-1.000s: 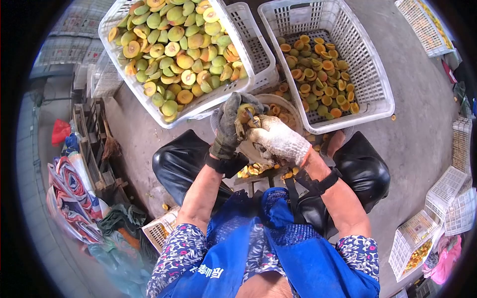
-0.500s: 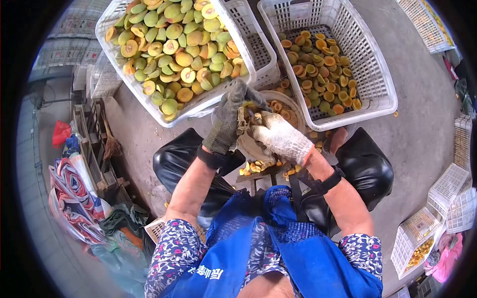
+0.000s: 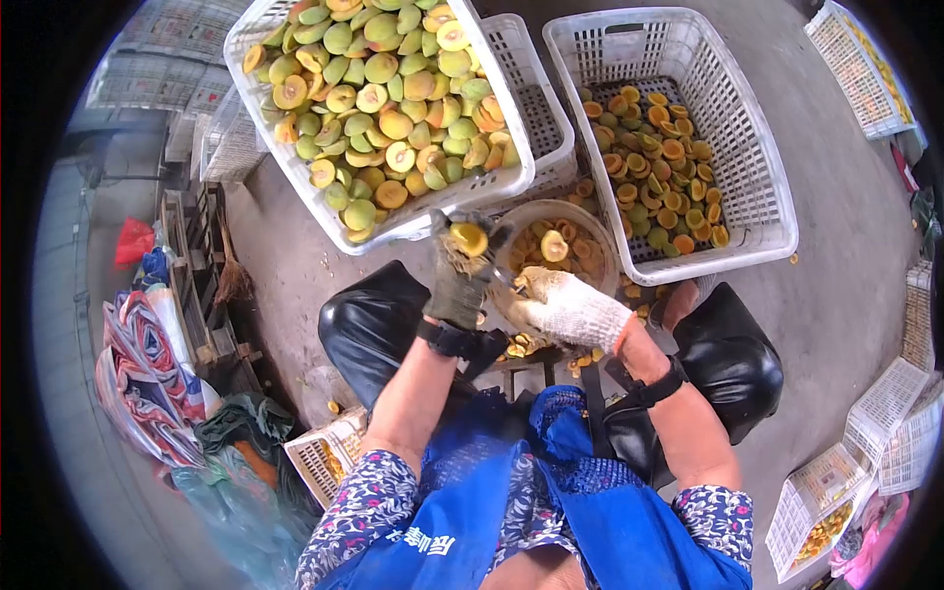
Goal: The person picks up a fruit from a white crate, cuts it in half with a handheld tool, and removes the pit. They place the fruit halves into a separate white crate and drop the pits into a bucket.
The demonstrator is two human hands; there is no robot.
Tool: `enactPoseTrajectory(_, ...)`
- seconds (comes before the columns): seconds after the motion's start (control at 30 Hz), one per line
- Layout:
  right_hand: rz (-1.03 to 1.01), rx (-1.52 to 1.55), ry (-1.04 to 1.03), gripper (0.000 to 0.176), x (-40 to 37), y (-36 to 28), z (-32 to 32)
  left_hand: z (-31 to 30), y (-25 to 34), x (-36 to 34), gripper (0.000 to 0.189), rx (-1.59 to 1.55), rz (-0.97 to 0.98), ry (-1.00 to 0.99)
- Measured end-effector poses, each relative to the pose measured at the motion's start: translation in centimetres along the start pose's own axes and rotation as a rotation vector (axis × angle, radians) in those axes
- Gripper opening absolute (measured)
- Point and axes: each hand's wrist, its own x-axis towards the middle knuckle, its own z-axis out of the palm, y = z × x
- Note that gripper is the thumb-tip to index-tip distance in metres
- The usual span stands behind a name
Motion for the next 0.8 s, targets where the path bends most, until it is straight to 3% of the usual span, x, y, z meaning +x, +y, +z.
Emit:
enactPoseTrajectory(0.03, 0.000, 0.002, -0.006, 0.030, -0.3, 0.9, 0.5, 0.2, 1.1, 0.5, 0.046, 0.176, 0.212, -0.431)
enactPoseTrajectory(0.07, 0.174, -0.100, -0.093, 0.029, -0.4, 1.7, 1.0, 0.7, 1.3, 0.9, 0.046, 0.178, 0.212, -0.428)
enactPoseTrajectory(0.1, 0.347, -0.204, -0.177, 0.029, -0.2, 2.0, 1.1, 6.2, 2.5, -0.5, 0.042, 0.364, 0.223, -0.352)
enactPoseTrajectory(0.13, 0.347, -0.203, -0.177, 0.029, -0.1, 1.7, 0.8, 9.3, 3.1, -0.9, 0.039, 0.548, 0.232, -0.273)
enactPoseTrajectory(0.17, 0.284, -0.179, -0.141, 0.029, 0.0, 1.1, 0.3, 9.3, 3.8, -0.2, 0.039, 0.549, 0.229, -0.273)
enactPoseTrajectory(0.23, 0.095, -0.206, -0.058, 0.024, -0.1, 2.1, 0.8, 9.0, 7.9, 2.6, 0.038, 1.212, 0.377, -0.302)
enactPoseTrajectory(0.27, 0.093, -0.209, -0.044, 0.024, -0.1, 2.3, 0.4, 5.3, 9.7, 7.3, 0.037, 1.836, 0.481, -0.185)
enactPoseTrajectory(0.3, -0.021, -0.295, -0.064, 0.027, -0.1, 2.5, 0.2, 4.1, 10.0, 8.7, 0.044, 2.212, 0.423, 0.016)
enactPoseTrajectory(0.33, -0.133, -0.379, -0.087, 0.031, -0.2, 2.7, 0.1, 3.1, 10.3, 9.2, 0.044, 2.216, 0.426, 0.007)
enactPoseTrajectory(0.37, -0.288, -0.496, 0.021, 0.011, -0.5, 3.4, 0.8, 1.9, 10.4, 9.5, 0.046, 2.321, 0.402, 0.013)
enactPoseTrajectory(0.4, -0.285, -0.496, 0.020, 0.011, -0.4, 4.0, 1.2, 1.4, 10.3, 9.5, 0.049, 2.423, 0.379, 0.020)
enactPoseTrajectory(0.47, -0.155, -0.465, 0.000, 0.010, -0.5, 4.8, 1.9, 0.7, 9.6, 10.1, 0.049, 2.417, 0.414, 0.029)
enactPoseTrajectory(0.53, -0.156, -0.472, -0.037, 0.016, -0.1, 4.0, 0.6, 0.2, 10.1, 10.1, 0.050, 2.410, 0.459, 0.047)
enactPoseTrajectory(0.6, -0.162, -0.487, -0.060, 0.023, 0.6, 3.6, -0.8, -0.1, 11.7, 9.7, 0.053, 1.964, 0.315, -0.010)
enactPoseTrajectory(0.67, -0.261, -0.648, 0.084, 0.021, 0.7, 3.4, -1.1, 2.6, 12.7, 5.7, 0.050, 1.852, 0.224, -0.037)
enactPoseTrajectory(0.73, -0.284, -0.630, 0.153, 0.021, 0.9, 2.9, -1.4, 4.2, 12.6, 3.1, 0.041, 1.162, 0.044, -0.168)
enactPoseTrajectory(0.8, -0.393, -0.693, 0.336, 0.024, 1.2, 2.5, -1.1, 5.8, 10.9, 0.3, 0.037, 0.869, 0.020, -0.257)
